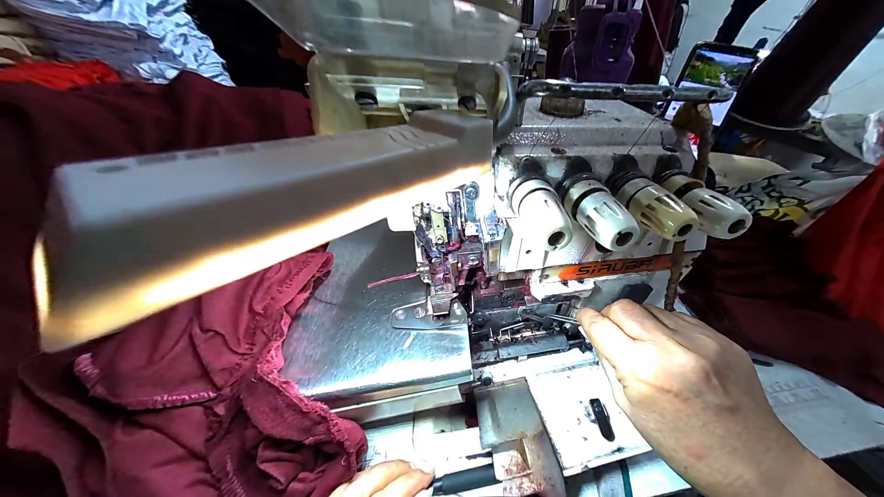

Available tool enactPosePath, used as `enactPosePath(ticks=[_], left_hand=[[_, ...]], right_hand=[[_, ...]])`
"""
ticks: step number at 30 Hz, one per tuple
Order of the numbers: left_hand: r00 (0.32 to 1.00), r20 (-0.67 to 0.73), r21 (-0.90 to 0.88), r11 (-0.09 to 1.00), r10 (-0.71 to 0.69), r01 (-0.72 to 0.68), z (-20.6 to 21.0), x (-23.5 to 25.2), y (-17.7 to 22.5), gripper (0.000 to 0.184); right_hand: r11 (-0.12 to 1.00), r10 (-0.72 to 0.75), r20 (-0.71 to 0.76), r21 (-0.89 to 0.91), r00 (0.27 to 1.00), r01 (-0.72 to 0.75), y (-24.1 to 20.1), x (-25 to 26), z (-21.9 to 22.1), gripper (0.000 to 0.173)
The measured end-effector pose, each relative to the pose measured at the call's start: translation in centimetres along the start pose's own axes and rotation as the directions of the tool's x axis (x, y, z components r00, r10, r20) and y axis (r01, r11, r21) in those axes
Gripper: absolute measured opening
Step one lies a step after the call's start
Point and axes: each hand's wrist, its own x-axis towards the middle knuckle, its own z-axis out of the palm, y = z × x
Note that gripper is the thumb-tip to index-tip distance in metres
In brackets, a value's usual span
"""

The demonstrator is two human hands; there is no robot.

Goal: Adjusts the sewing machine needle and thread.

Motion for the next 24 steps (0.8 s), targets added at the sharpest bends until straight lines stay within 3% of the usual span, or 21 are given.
enactPosePath(ticks=[15,19,24], left_hand=[[1.0,0.004,-0.002,1.0,0.006,-0.006,0.0,-0.1,-0.1,0.024],[0.999,-0.043,0.042,0.999,0.016,-0.014,0.3,-0.2,0.0,0.025],[0.999,-0.051,0.05,0.999,0.017,-0.014,0.3,-0.1,0.1,0.026]], right_hand=[[1.0,0.012,-0.014,0.018,1.0,-0.012,-0.6,-0.5,-0.2,0.022],[0.999,0.041,0.061,0.019,0.997,-0.042,-0.6,-0.2,-1.0,0.015],[0.999,0.035,0.004,0.004,0.999,-0.035,-0.4,-0.4,-0.2,0.02]])
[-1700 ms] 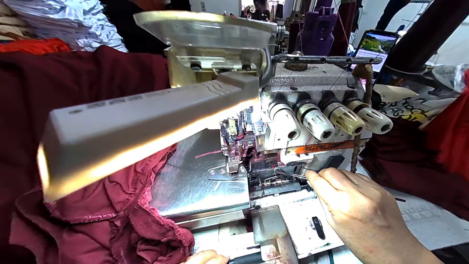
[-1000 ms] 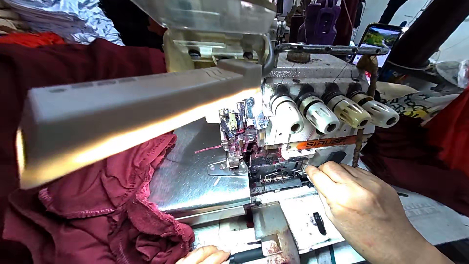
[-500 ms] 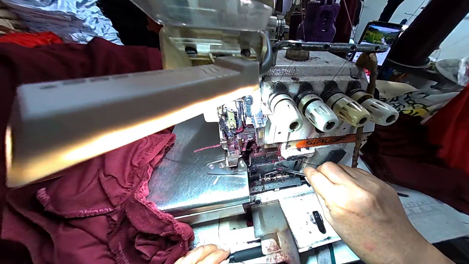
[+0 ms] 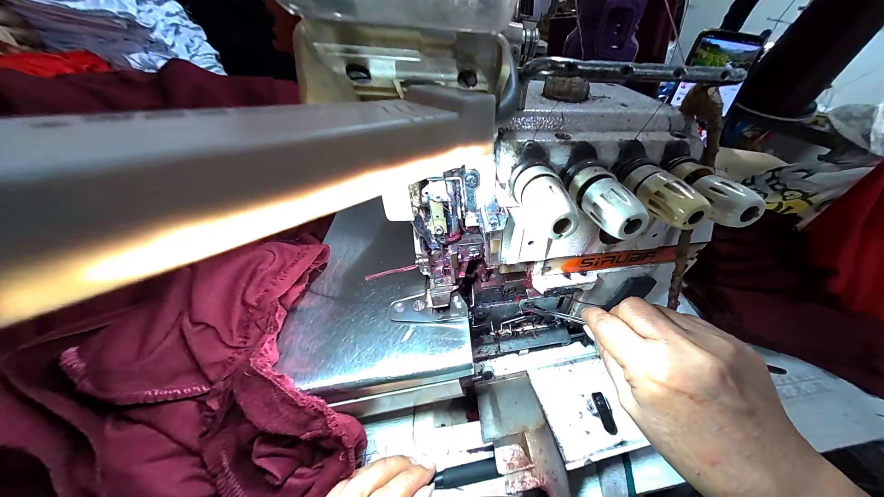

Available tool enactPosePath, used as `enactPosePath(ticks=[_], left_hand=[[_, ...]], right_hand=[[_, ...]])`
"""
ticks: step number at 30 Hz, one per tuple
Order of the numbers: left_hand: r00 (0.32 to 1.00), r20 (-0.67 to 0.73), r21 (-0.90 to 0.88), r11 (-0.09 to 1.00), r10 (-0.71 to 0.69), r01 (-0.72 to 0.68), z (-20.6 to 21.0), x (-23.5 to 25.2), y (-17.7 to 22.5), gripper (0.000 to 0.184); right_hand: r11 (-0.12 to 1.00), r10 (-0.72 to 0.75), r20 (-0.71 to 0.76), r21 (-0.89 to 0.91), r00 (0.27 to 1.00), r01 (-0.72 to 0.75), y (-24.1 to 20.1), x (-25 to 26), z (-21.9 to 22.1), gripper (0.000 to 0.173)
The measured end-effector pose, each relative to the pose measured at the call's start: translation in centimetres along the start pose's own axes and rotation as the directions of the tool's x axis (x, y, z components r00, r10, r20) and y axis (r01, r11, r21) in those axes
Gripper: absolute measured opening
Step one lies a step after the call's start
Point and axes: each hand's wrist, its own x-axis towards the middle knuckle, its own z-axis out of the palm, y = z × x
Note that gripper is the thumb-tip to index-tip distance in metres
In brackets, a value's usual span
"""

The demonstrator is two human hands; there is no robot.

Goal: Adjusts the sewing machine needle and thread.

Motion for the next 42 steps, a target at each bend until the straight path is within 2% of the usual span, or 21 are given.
enactPosePath(ticks=[10,16,34,38,40,42], left_hand=[[1.0,-0.006,-0.002,1.0,-0.005,0.005,0.0,-0.1,0.1,0.026],[0.998,0.06,-0.04,0.999,-0.003,0.006,-0.4,0.1,-0.1,0.024],[0.999,0.052,-0.019,1.0,0.007,-0.006,-0.3,-0.1,-0.1,0.025],[1.0,-0.002,0.016,1.0,0.021,-0.021,0.0,-0.3,-0.2,0.028],[1.0,-0.008,0.016,1.0,0.022,-0.022,0.0,-0.3,-0.1,0.028],[1.0,-0.021,-0.008,1.0,0.012,-0.012,0.1,-0.1,-0.1,0.028]], right_hand=[[1.0,0.02,0.013,-0.002,1.0,-0.02,-0.6,0.0,-0.1,0.018],[1.0,0.03,0.014,-0.002,0.999,-0.03,-0.7,0.1,-0.2,0.017],[1.0,0.021,0.023,0.011,1.0,-0.021,-1.3,0.2,-0.4,0.019],[0.999,0.027,0.021,0.017,0.999,-0.028,-1.2,0.1,-0.7,0.021],[0.997,0.032,0.024,0.068,0.999,-0.033,-1.1,-0.1,-1.1,0.023],[0.984,0.024,0.102,0.175,0.995,-0.042,-1.2,-0.4,-2.4,0.023]])
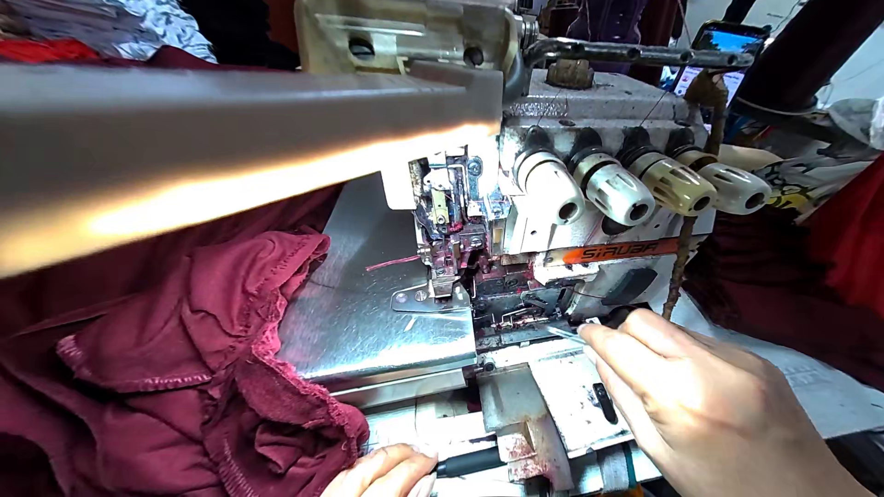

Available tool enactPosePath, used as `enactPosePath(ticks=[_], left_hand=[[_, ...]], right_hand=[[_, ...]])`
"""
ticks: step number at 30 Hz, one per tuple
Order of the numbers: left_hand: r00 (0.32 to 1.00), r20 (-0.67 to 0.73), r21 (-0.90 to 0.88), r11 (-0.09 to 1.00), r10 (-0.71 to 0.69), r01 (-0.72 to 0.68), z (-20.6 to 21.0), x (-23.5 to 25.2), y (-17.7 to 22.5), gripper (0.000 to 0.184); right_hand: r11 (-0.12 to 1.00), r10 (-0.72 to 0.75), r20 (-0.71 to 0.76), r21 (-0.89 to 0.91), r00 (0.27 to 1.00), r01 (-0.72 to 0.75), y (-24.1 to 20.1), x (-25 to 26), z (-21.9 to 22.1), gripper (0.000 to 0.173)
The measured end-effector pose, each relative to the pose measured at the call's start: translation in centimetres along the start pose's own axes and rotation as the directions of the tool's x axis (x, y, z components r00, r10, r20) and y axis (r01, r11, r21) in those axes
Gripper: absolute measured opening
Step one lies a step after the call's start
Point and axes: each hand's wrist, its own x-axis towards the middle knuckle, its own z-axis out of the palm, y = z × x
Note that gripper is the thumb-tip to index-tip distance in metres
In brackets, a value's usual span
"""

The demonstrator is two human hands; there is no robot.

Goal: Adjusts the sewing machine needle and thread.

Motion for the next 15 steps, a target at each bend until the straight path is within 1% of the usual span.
enactPosePath(ticks=[2,5,8,10,12,15], left_hand=[[0.999,0.001,-0.093,0.995,-0.035,0.034,-0.3,0.4,0.2,0.028],[0.99,0.07,-0.318,0.938,-0.126,0.142,-0.9,1.2,1.0,0.025],[0.989,0.075,-0.468,0.871,-0.128,0.148,-0.1,2.2,2.4,0.025],[0.99,0.06,-0.514,0.846,-0.127,0.139,0.7,2.8,3.0,0.028],[0.99,0.044,-0.523,0.841,-0.134,0.137,1.2,3.3,3.3,0.029],[0.99,0.027,-0.536,0.833,-0.142,0.134,1.8,3.7,3.2,0.024]], right_hand=[[0.995,-0.028,0.066,0.1,0.997,0.021,-0.3,-0.4,-1.1,0.02],[0.976,-0.093,0.092,0.205,0.991,0.072,-0.6,-1.0,-1.8,0.016],[0.961,-0.133,0.117,0.259,0.984,0.099,-0.8,-1.4,-2.2,0.014],[0.95,-0.149,0.12,0.292,0.982,0.108,-0.9,-1.5,-2.4,0.014],[0.943,-0.153,0.122,0.314,0.981,0.108,-1.0,-1.7,-2.7,0.015],[0.938,-0.156,0.134,0.331,0.979,0.105,-1.0,-2.0,-2.8,0.015]])
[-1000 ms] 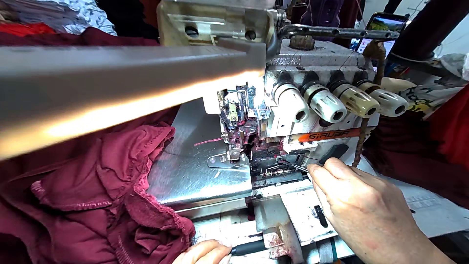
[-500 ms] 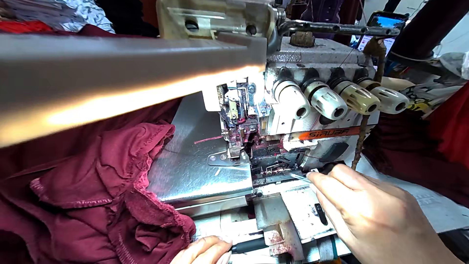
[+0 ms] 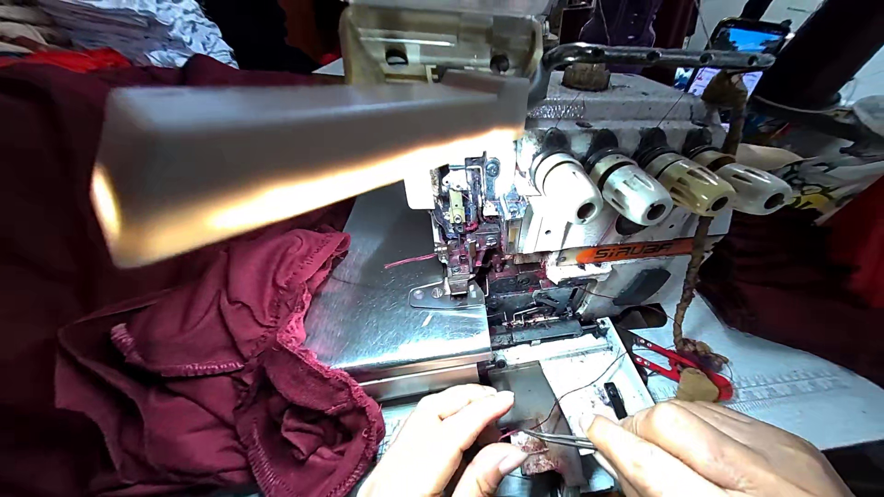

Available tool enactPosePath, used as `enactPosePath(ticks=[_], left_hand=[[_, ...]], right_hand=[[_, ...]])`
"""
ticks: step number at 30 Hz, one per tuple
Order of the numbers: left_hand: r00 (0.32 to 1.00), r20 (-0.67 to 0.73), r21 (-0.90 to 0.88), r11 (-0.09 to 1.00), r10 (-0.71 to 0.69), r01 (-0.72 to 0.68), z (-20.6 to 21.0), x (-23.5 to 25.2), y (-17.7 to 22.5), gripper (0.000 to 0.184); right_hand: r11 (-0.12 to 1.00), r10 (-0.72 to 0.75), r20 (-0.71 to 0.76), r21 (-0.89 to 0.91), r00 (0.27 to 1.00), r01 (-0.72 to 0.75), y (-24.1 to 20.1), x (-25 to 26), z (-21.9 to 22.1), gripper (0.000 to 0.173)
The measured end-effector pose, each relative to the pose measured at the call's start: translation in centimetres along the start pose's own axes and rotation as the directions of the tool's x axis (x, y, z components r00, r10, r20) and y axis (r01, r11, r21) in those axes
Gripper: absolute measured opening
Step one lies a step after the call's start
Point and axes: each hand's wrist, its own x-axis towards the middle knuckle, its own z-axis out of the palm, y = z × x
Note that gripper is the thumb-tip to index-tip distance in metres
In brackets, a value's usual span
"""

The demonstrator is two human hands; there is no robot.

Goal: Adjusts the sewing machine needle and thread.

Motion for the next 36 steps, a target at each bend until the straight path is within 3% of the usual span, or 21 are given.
enactPosePath(ticks=[8,17,24,36], left_hand=[[1.0,-0.005,-0.056,0.998,0.014,-0.014,0.33,0.3,-0.8,0.012],[0.996,0.087,-0.056,0.998,0.009,-0.004,-0.26,0.41,-0.78,0.012],[1.0,0.03,-0.051,0.999,-0.003,0.005,0.07,0.58,-0.87,0.014],[0.999,-0.004,-0.053,0.998,-0.045,0.045,0.55,0.59,-0.88,0.017]], right_hand=[[1.0,0.004,0.012,0.012,1.0,-0.004,0.2,-0.28,-0.04,0.016],[0.998,0.032,0.024,0.046,0.999,-0.033,0.15,-0.62,0.19,0.016],[0.989,0.134,0.002,0.071,0.991,-0.133,0.46,-0.87,-0.22,0.02],[0.992,0.107,0.041,0.066,0.993,-0.11,-0.12,-0.19,0.34,0.018]])
